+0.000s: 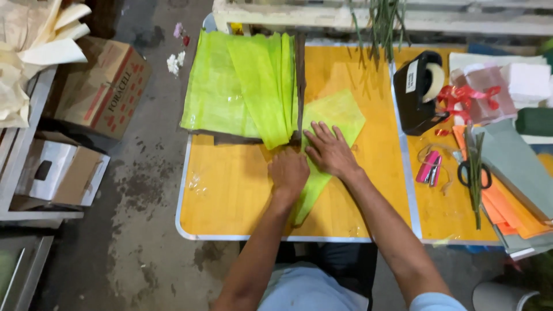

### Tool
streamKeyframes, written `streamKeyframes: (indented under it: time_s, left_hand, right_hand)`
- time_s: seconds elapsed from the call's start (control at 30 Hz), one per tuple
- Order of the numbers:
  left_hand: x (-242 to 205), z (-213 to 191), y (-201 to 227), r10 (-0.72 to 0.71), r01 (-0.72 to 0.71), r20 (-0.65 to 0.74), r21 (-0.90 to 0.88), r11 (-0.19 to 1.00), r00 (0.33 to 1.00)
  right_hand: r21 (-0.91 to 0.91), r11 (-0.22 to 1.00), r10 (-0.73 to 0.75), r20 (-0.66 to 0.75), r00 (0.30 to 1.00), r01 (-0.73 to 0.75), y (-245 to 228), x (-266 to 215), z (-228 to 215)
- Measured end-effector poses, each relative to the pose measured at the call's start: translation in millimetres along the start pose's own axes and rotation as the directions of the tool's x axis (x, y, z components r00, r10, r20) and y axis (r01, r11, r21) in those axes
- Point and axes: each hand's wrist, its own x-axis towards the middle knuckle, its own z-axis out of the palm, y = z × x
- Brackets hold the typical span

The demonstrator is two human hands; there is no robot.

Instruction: The person folds a sheet of lime green translucent paper on a yellow table. They repeatedly fold the paper into a smaller square shape, pressing down on the creases to flatten them. The person then picks up a stapler and staples the folded paper before placing it on a stack.

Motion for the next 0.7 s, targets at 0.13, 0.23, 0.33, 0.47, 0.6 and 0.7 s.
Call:
streamKeyframes:
  time_s: [0.13,0.23,0.33,0.47,0.6,0.7]
  left_hand:
    - [15.2,-19.1,16.6,-0.032,0.043,0.077,-0.155,0.987,0.997]
    - [5.3,-25.4,23.5,-0.085,0.094,0.061,-0.177,0.98,0.995]
    - [-12.7,-57.2,38.4,-0.038,0.029,-0.044,-0.203,0.979,0.998]
    - [-14.2,-57.4,46.4,-0.09,0.09,0.017,-0.377,0.922,0.996]
    - [10.6,-16.7,35.9,-0.16,0.19,0.111,-0.377,0.907,0.981]
    - [-4.0,-49.9,42.9,-0.205,0.277,0.2,-0.459,0.844,0.958]
  right_hand:
    - [0.095,0.995,0.024,-0.039,0.999,-0.02,12.6,1.4,8.8]
    - [0.31,0.951,0.033,-0.132,0.991,0.01,27.1,-3.9,21.4]
    - [0.211,0.971,-0.006,-0.446,0.895,0.112,40.3,-11.7,25.8]
    - [0.196,0.978,0.099,-0.143,0.985,-0.07,40.5,-30.7,18.3]
    - [0.168,0.982,0.096,-0.075,0.993,-0.082,38.6,-34.4,15.1]
    - [0.202,0.978,0.089,-0.15,0.985,-0.058,38.2,-36.5,18.6]
